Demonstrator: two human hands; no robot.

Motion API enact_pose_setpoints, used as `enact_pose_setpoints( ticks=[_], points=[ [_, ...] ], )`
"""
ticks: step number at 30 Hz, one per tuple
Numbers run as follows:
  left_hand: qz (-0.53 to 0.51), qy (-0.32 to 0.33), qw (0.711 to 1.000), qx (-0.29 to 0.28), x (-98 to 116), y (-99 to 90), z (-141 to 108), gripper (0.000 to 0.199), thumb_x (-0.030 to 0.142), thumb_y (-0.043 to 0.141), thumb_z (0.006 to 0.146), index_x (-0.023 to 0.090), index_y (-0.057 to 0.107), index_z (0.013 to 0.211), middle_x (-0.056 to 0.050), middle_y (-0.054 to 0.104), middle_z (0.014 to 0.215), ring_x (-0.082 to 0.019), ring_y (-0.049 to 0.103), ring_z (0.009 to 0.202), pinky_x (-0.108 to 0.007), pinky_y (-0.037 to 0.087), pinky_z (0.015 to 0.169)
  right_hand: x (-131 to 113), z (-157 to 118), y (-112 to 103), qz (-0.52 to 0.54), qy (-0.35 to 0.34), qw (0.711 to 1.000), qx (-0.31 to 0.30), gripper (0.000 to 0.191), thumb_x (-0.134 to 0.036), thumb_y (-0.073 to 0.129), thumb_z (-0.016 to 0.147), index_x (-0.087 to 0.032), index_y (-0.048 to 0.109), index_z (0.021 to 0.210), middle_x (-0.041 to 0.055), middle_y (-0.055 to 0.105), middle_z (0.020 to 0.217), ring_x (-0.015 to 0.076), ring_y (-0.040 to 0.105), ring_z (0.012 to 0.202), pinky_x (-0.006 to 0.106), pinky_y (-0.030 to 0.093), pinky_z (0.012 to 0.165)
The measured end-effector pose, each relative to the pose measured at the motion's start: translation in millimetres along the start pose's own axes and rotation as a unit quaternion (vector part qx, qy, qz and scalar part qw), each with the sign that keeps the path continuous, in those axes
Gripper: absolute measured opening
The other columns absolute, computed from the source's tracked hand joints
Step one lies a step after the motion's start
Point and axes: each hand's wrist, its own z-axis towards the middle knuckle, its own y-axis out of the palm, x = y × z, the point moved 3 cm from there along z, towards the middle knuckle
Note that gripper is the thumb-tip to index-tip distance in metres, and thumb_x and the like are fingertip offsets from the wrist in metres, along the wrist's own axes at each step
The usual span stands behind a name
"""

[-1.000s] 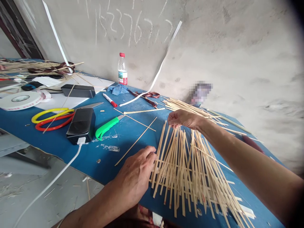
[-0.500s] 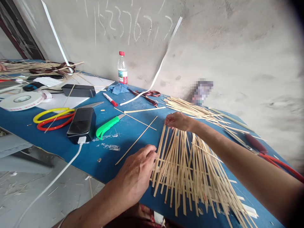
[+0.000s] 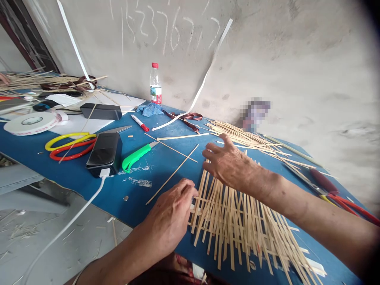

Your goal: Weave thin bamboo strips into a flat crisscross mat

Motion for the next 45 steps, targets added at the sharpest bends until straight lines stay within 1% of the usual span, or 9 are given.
enact_pose_setpoints(
  ticks=[3,6,11,19,23,28,34,41,45],
  points=[
    [-0.008,-0.006,1.000,0.004,1.0,-2.5,0.3,0.030,0.002,0.037,0.090,0.020,0.056,0.104,-0.004,0.060,0.107,-0.019,0.059,0.100,-0.034,0.049,0.089,-16.5,0.0,1.2,0.103,-0.070,0.992,0.015,0.018,-0.018,0.051,0.095,-0.021,0.068,0.089,0.0090,0.063,0.097,0.0244,0.054,0.096,0.040,0.037,0.082],
    [-0.001,-0.011,1.000,0.005,2.7,-2.9,-0.4,0.028,0.006,0.035,0.093,0.020,0.057,0.103,-0.004,0.059,0.102,-0.019,0.058,0.096,-0.035,0.048,0.086,-23.1,-0.7,13.4,0.146,-0.091,0.985,0.023,0.022,-0.020,0.046,0.099,-0.018,0.066,0.090,0.0072,0.063,0.090,0.0202,0.056,0.087,0.034,0.035,0.072],
    [0.008,-0.020,1.000,0.018,3.1,-1.8,-2.6,0.022,0.009,0.039,0.093,0.020,0.057,0.099,-0.004,0.058,0.101,-0.020,0.057,0.096,-0.036,0.047,0.086,-24.3,-3.6,27.8,0.132,-0.106,0.984,0.056,0.023,-0.019,0.043,0.100,-0.017,0.064,0.090,0.0066,0.061,0.088,0.0186,0.055,0.078,0.034,0.032,0.068],
    [0.003,-0.014,1.000,0.027,2.4,-0.3,-2.0,0.017,0.011,0.044,0.093,0.020,0.057,0.094,-0.002,0.057,0.097,-0.018,0.056,0.092,-0.032,0.046,0.083,-25.4,-8.1,29.5,0.120,-0.113,0.983,0.080,0.027,-0.019,0.039,0.100,-0.018,0.064,0.090,0.0076,0.061,0.092,0.0193,0.054,0.077,0.034,0.032,0.069],
    [0.004,-0.004,1.000,0.029,3.1,-0.5,-1.7,0.018,0.012,0.042,0.095,0.020,0.058,0.094,-0.002,0.057,0.096,-0.018,0.056,0.092,-0.033,0.045,0.083,-27.9,-9.3,24.3,0.107,-0.129,0.983,0.069,0.026,-0.021,0.043,0.100,-0.017,0.063,0.084,0.0044,0.059,0.082,0.0180,0.050,0.070,0.034,0.031,0.067],
    [0.014,-0.007,0.999,0.030,4.0,-1.7,-2.1,0.018,0.011,0.041,0.095,0.020,0.057,0.097,-0.003,0.057,0.098,-0.019,0.056,0.093,-0.034,0.045,0.083,-24.8,-12.1,17.9,0.103,-0.126,0.984,0.071,0.027,-0.024,0.045,0.100,-0.018,0.062,0.080,0.0052,0.060,0.081,0.0211,0.052,0.082,0.035,0.032,0.071],
    [0.012,-0.002,1.000,0.029,2.9,-0.5,-2.1,0.021,0.010,0.038,0.095,0.020,0.055,0.102,-0.003,0.057,0.102,-0.018,0.056,0.094,-0.034,0.044,0.083,-18.7,-14.1,20.1,0.144,-0.130,0.981,0.012,0.027,-0.017,0.037,0.101,-0.016,0.061,0.089,0.0052,0.061,0.085,0.0164,0.051,0.068,0.031,0.031,0.060],
    [0.015,-0.004,1.000,0.012,2.1,-0.6,1.7,0.023,0.008,0.039,0.094,0.021,0.058,0.092,-0.001,0.055,0.095,-0.017,0.056,0.088,-0.032,0.044,0.078,-15.3,-13.7,22.3,0.174,-0.117,0.978,0.011,0.023,-0.013,0.039,0.098,-0.015,0.059,0.087,0.0055,0.059,0.083,0.0174,0.053,0.070,0.031,0.033,0.061],
    [0.034,-0.007,0.999,0.003,2.4,-0.2,3.1,0.023,0.004,0.041,0.092,0.020,0.057,0.091,-0.002,0.055,0.095,-0.018,0.056,0.089,-0.032,0.045,0.079,-13.1,-13.6,24.5,0.235,-0.087,0.968,0.022,0.022,-0.019,0.040,0.101,-0.016,0.058,0.088,0.0062,0.058,0.085,0.0169,0.054,0.074,0.029,0.035,0.063]
  ],
)
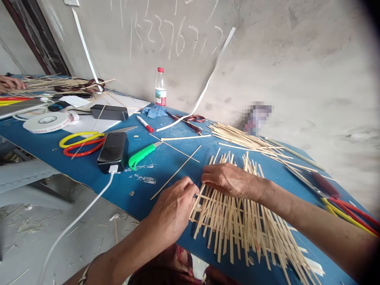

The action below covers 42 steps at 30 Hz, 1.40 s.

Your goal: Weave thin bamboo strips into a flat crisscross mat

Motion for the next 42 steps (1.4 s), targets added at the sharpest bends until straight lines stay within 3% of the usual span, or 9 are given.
enact_pose_setpoints(
  ticks=[6,13,22,26,32,34,39,42],
  points=[
    [0.013,-0.006,1.000,-0.009,-0.6,1.1,1.8,0.023,0.003,0.040,0.091,0.020,0.056,0.094,-0.004,0.056,0.097,-0.019,0.056,0.091,-0.032,0.046,0.082,5.3,0.5,3.9,0.093,-0.021,0.995,0.022,0.019,-0.019,0.043,0.100,-0.016,0.057,0.088,0.0059,0.057,0.083,0.0157,0.053,0.075,0.027,0.037,0.066],
    [0.016,-0.003,1.000,-0.012,-0.6,0.3,2.2,0.024,0.004,0.039,0.091,0.019,0.057,0.096,-0.004,0.056,0.099,-0.019,0.057,0.092,-0.032,0.048,0.082,7.6,-0.5,5.7,0.074,-0.069,0.993,0.053,0.021,-0.016,0.042,0.098,-0.016,0.058,0.085,0.0047,0.056,0.078,0.0150,0.048,0.070,0.028,0.035,0.063],
    [0.035,0.004,0.999,-0.003,-0.9,1.5,2.8,0.024,0.006,0.038,0.093,0.020,0.057,0.096,-0.004,0.057,0.100,-0.018,0.058,0.090,-0.032,0.049,0.080,2.4,-2.1,7.8,0.040,-0.032,0.998,0.047,0.020,-0.020,0.040,0.100,-0.015,0.057,0.090,0.0074,0.055,0.090,0.0126,0.047,0.066,0.026,0.033,0.059],
    [0.078,0.040,0.996,-0.018,1.4,-0.1,4.8,0.019,0.007,0.041,0.092,0.018,0.057,0.091,-0.005,0.057,0.097,-0.019,0.058,0.089,-0.033,0.049,0.079,-0.7,0.4,9.3,0.023,-0.022,0.999,0.040,0.017,-0.016,0.040,0.099,-0.014,0.056,0.093,0.0058,0.054,0.084,0.0145,0.047,0.067,0.027,0.033,0.058],
    [0.133,0.061,0.988,-0.041,-1.8,-13.8,19.7,0.017,0.013,0.043,0.094,0.018,0.057,0.088,-0.005,0.061,0.091,-0.020,0.061,0.079,-0.034,0.049,0.071,-2.9,-4.8,4.1,0.067,-0.018,0.994,0.082,0.016,-0.017,0.040,0.099,-0.013,0.055,0.099,0.0098,0.056,0.092,0.0166,0.053,0.076,0.028,0.041,0.065],
    [0.153,0.041,0.986,-0.050,-1.9,-25.0,35.4,0.017,0.014,0.044,0.094,0.018,0.059,0.088,-0.006,0.064,0.090,-0.021,0.063,0.078,-0.034,0.049,0.070,2.4,-9.9,-3.3,0.077,0.025,0.991,0.109,0.018,-0.017,0.039,0.099,-0.015,0.057,0.095,0.0102,0.058,0.094,0.0173,0.056,0.082,0.028,0.044,0.070],
    [0.166,-0.017,0.982,-0.090,3.0,-47.4,97.3,0.017,0.019,0.050,0.094,0.016,0.067,0.093,-0.011,0.070,0.099,-0.024,0.067,0.092,-0.032,0.050,0.076,38.3,-20.4,-20.3,0.005,0.265,0.956,0.126,0.018,-0.017,0.047,0.096,-0.015,0.065,0.098,0.0095,0.065,0.096,0.0185,0.061,0.085,0.029,0.045,0.074],
    [0.166,-0.036,0.980,-0.108,4.2,-44.5,132.5,0.014,0.019,0.057,0.091,0.014,0.068,0.097,-0.012,0.070,0.102,-0.024,0.066,0.097,-0.032,0.051,0.081,55.6,-18.1,-20.4,-0.013,0.313,0.945,0.097,0.017,-0.016,0.054,0.092,-0.015,0.068,0.101,0.0099,0.068,0.100,0.0208,0.063,0.092,0.029,0.046,0.078]
  ],
)
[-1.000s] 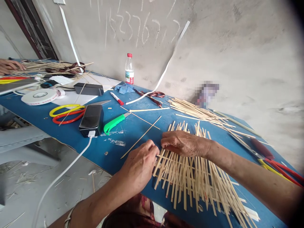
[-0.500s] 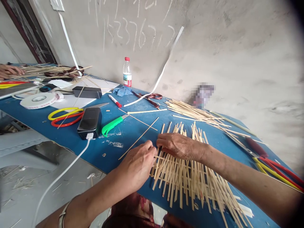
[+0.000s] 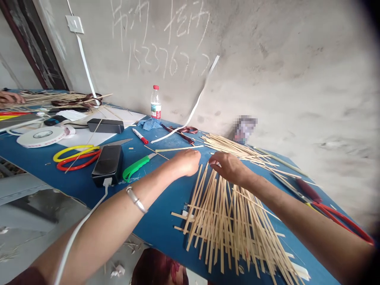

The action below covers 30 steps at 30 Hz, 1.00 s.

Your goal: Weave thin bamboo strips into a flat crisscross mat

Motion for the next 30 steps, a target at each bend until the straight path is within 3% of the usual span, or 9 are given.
enact_pose_setpoints(
  ticks=[4,7,11,16,24,30],
  points=[
    [-0.002,-0.006,0.999,-0.036,2.4,13.8,30.5,0.022,0.030,0.060,0.093,0.014,0.064,0.108,-0.008,0.066,0.109,-0.020,0.065,0.097,-0.038,0.055,0.083,6.1,12.4,10.6,-0.042,0.027,0.998,-0.041,0.015,-0.020,0.059,0.090,-0.018,0.071,0.099,0.0102,0.068,0.104,0.0257,0.061,0.102,0.033,0.046,0.083],
    [-0.013,-0.004,1.000,-0.026,2.2,27.8,41.2,0.028,0.034,0.059,0.094,0.017,0.060,0.117,-0.008,0.062,0.117,-0.020,0.063,0.100,-0.040,0.055,0.085,10.6,21.1,17.3,-0.073,0.059,0.994,-0.059,0.022,-0.023,0.058,0.091,-0.017,0.069,0.109,0.0135,0.066,0.111,0.0295,0.057,0.110,0.038,0.045,0.087],
    [-0.036,0.000,0.999,0.015,1.5,43.9,42.3,0.029,0.033,0.057,0.095,0.016,0.060,0.118,-0.009,0.062,0.118,-0.022,0.062,0.104,-0.042,0.053,0.088,18.2,30.6,25.8,-0.094,0.095,0.987,-0.091,0.030,-0.035,0.057,0.093,-0.014,0.067,0.112,0.0177,0.065,0.112,0.0324,0.058,0.110,0.042,0.047,0.086],
    [-0.061,0.009,0.997,0.043,-1.2,52.4,36.4,0.025,0.028,0.056,0.092,0.018,0.061,0.115,-0.012,0.062,0.118,-0.026,0.061,0.112,-0.035,0.050,0.091,23.2,35.4,35.2,-0.081,0.094,0.984,-0.125,0.044,-0.051,0.061,0.089,-0.014,0.066,0.114,0.0184,0.063,0.115,0.0366,0.056,0.114,0.046,0.047,0.086],
    [-0.068,0.025,0.996,0.057,-1.5,55.7,35.3,0.024,0.024,0.057,0.089,0.017,0.061,0.112,-0.012,0.062,0.113,-0.028,0.065,0.103,-0.036,0.052,0.083,37.7,48.6,43.3,-0.004,0.112,0.985,-0.131,0.044,-0.046,0.075,0.077,-0.017,0.063,0.107,0.0109,0.067,0.106,0.0275,0.063,0.099,0.035,0.049,0.079],
    [-0.072,0.022,0.995,0.058,-1.2,58.1,35.2,0.023,0.021,0.057,0.087,0.014,0.062,0.108,-0.014,0.063,0.109,-0.028,0.065,0.100,-0.035,0.053,0.081,43.7,50.7,44.6,0.071,0.127,0.986,-0.078,0.034,-0.031,0.078,0.073,-0.019,0.060,0.098,0.0053,0.069,0.095,0.0226,0.063,0.089,0.030,0.047,0.071]
  ],
)
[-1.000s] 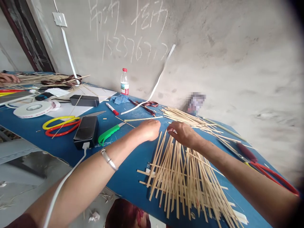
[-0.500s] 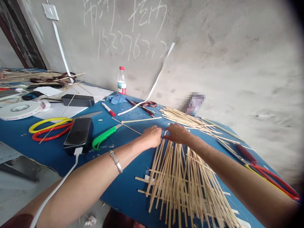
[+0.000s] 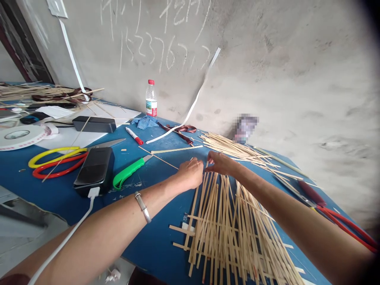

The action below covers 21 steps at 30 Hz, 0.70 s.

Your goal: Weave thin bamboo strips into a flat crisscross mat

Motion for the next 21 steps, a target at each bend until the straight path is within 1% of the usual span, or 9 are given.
enact_pose_setpoints(
  ticks=[5,9,12,15,18,21],
  points=[
    [0.000,-0.005,1.000,0.011,-0.8,0.6,1.8,0.024,0.017,0.055,0.085,0.014,0.062,0.109,-0.013,0.064,0.110,-0.028,0.065,0.103,-0.035,0.052,0.083,-2.9,-2.8,-5.9,0.090,-0.003,0.995,0.049,0.020,-0.023,0.073,0.071,-0.019,0.057,0.081,-0.0003,0.065,0.077,0.0162,0.059,0.074,0.025,0.042,0.063],
    [0.001,-0.012,1.000,0.016,-1.3,2.5,3.1,0.026,0.015,0.055,0.084,0.015,0.062,0.109,-0.012,0.065,0.109,-0.027,0.065,0.103,-0.035,0.052,0.085,-1.9,0.4,-8.1,0.178,0.000,0.981,0.078,0.017,-0.021,0.069,0.067,-0.019,0.054,0.073,-0.0040,0.055,0.068,0.0116,0.051,0.064,0.022,0.039,0.056],
    [0.002,-0.019,1.000,0.020,-1.8,3.7,3.2,0.031,0.017,0.054,0.084,0.015,0.062,0.114,-0.014,0.062,0.115,-0.028,0.064,0.104,-0.036,0.051,0.087,1.9,3.9,-5.3,0.236,0.007,0.967,0.091,0.017,-0.020,0.067,0.064,-0.019,0.052,0.072,-0.0059,0.049,0.063,0.0105,0.047,0.060,0.022,0.038,0.055],
    [0.005,-0.019,1.000,0.020,-2.3,4.2,3.3,0.032,0.015,0.053,0.083,0.014,0.063,0.114,-0.015,0.059,0.117,-0.029,0.066,0.100,-0.037,0.052,0.084,4.2,4.5,-1.3,0.285,0.009,0.955,0.086,0.018,-0.020,0.067,0.061,-0.019,0.052,0.072,-0.0064,0.048,0.061,0.0104,0.046,0.059,0.022,0.038,0.054],
    [0.006,-0.017,1.000,0.024,-2.7,3.0,4.2,0.032,0.014,0.053,0.083,0.015,0.064,0.113,-0.014,0.060,0.116,-0.027,0.066,0.100,-0.035,0.052,0.085,3.2,1.9,1.0,0.325,0.006,0.944,0.062,0.019,-0.021,0.066,0.061,-0.017,0.060,0.079,-0.0062,0.049,0.059,0.0103,0.047,0.057,0.022,0.038,0.054],
    [0.008,-0.024,0.999,0.035,-3.2,0.7,4.8,0.031,0.019,0.053,0.086,0.016,0.063,0.115,-0.013,0.063,0.113,-0.026,0.065,0.102,-0.033,0.051,0.085,1.7,-1.3,0.4,0.349,0.007,0.936,0.044,0.020,-0.023,0.065,0.062,-0.016,0.065,0.081,-0.0059,0.049,0.057,0.0097,0.045,0.054,0.023,0.036,0.052]
  ],
)
